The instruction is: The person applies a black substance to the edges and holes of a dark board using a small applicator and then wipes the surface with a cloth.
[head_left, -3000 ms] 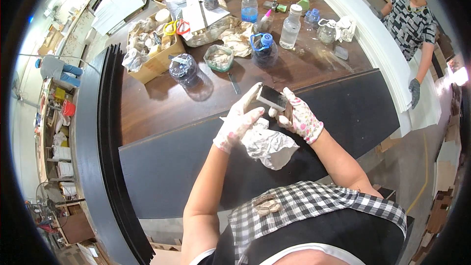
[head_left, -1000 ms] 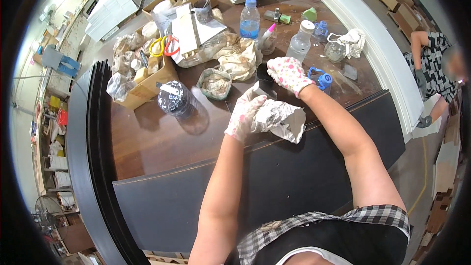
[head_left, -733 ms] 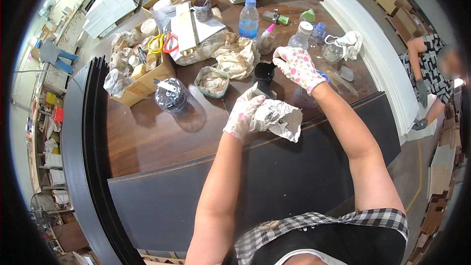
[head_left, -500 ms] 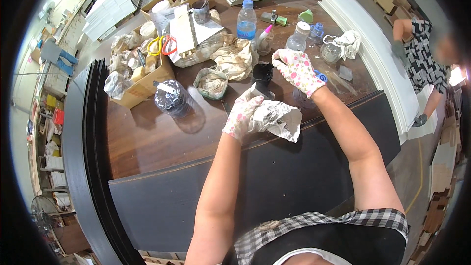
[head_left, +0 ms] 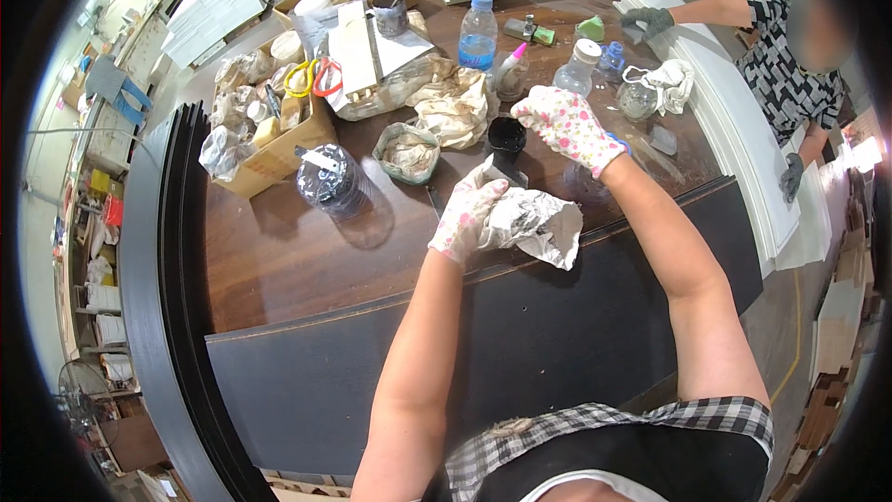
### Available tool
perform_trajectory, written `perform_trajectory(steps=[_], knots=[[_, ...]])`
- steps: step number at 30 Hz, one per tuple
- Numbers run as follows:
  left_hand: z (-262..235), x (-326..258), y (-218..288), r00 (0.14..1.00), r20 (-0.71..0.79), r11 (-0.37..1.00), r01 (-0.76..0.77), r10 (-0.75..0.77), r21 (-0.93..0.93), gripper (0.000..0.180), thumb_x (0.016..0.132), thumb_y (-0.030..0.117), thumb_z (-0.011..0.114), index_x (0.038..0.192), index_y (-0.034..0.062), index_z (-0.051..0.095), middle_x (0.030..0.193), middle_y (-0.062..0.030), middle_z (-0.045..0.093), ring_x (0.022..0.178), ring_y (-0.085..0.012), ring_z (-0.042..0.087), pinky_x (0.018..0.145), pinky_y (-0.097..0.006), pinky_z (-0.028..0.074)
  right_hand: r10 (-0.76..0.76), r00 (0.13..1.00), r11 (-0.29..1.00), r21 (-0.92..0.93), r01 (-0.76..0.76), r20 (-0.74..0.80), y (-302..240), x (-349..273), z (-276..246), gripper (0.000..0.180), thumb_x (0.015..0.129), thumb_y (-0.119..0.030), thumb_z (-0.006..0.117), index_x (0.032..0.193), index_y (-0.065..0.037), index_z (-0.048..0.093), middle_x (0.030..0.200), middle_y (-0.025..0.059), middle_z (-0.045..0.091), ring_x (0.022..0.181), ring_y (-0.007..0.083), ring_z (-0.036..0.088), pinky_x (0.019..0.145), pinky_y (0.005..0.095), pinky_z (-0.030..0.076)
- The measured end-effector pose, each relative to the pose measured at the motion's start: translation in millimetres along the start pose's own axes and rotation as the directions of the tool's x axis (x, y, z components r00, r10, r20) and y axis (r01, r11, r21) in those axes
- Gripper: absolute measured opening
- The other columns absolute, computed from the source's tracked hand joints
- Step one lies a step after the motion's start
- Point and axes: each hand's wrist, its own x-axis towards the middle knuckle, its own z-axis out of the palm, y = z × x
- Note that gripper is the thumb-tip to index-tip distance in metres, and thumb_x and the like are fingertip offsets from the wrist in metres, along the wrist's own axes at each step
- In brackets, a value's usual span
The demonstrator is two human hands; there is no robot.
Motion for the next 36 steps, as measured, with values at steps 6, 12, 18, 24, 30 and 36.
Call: perform_trajectory(steps=[6,12,18,24,30,36], knots=[[-1.7,2.0,-3.6,0.999,-0.043,0.999,0.001,-0.003,-0.041,0.022,0.093,0.002,0.061,0.115,-0.0026,0.062,0.1,-0.011,0.07,0.086,-0.0189,0.07,0.079,-0.033,0.059,-0.008,1.0,1.0,-0.021,0.008,0.021,-8.3,5.1,-7.0,0.009,0.088,-0.014,0.06,0.092,-0.011,0.068,0.084,0.0109,0.064,0.086,0.0316,0.066,0.074,0.0434,0.052],[-1.4,6.7,-4.9,0.999,-0.031,0.999,-0.011,0.009,-0.052,0.021,0.093,0.001,0.061,0.114,-0.0027,0.062,0.099,-0.0114,0.07,0.084,-0.0195,0.07,0.078,-0.032,0.06,0.051,0.994,0.993,-0.113,-0.04,0.099,-14.5,4.2,-14.3,0.009,0.088,-0.015,0.061,0.093,-0.011,0.068,0.085,0.0112,0.064,0.089,0.0316,0.065,0.076,0.0435,0.052],[-13.8,8.5,-9.6,1.0,-0.006,0.999,-0.014,0.013,-0.047,0.025,0.093,0.001,0.062,0.118,-0.003,0.06,0.1,-0.0117,0.07,0.085,-0.021,0.07,0.078,-0.033,0.06,0.063,0.992,0.997,-0.044,-0.058,0.109,-12.3,1.1,-10.1,0.011,0.09,-0.017,0.06,0.094,-0.009,0.068,0.09,0.0115,0.068,0.088,0.0307,0.067,0.077,0.0422,0.052],[-2.3,6.0,-7.7,1.0,-0.012,0.996,0.008,-0.009,-0.093,0.027,0.092,0.001,0.062,0.118,-0.0032,0.06,0.102,-0.0116,0.069,0.086,-0.0199,0.069,0.08,-0.034,0.059,0.146,0.977,0.989,-0.013,-0.146,0.158,-12.4,1.7,-14.9,0.014,0.09,-0.018,0.063,0.096,-0.007,0.068,0.094,0.0111,0.07,0.088,0.0324,0.067,0.078,0.0409,0.052],[-3.0,3.7,-6.6,1.0,-0.011,0.995,-0.017,0.016,-0.097,0.025,0.092,0.001,0.061,0.117,-0.0029,0.061,0.102,-0.0109,0.07,0.087,-0.0201,0.069,0.081,-0.034,0.059,0.251,0.955,0.957,0.105,-0.269,0.158,-17.7,2.2,-10.3,0.016,0.086,-0.017,0.066,0.098,-0.006,0.069,0.091,0.0134,0.07,0.087,0.0305,0.068,0.078,0.0395,0.052],[-4.0,3.8,-2.9,0.999,-0.041,0.998,-0.012,0.01,-0.06,0.03,0.093,0.0,0.06,0.123,-0.0017,0.059,0.103,-0.0108,0.07,0.088,-0.0195,0.069,0.083,-0.035,0.059,0.318,0.948,0.92,0.24,-0.308,0.0,-26.9,2.4,-20.9,0.016,0.088,-0.02,0.062,0.097,-0.008,0.067,0.093,0.014,0.069,0.092,0.0332,0.067,0.081,0.0424,0.051]])
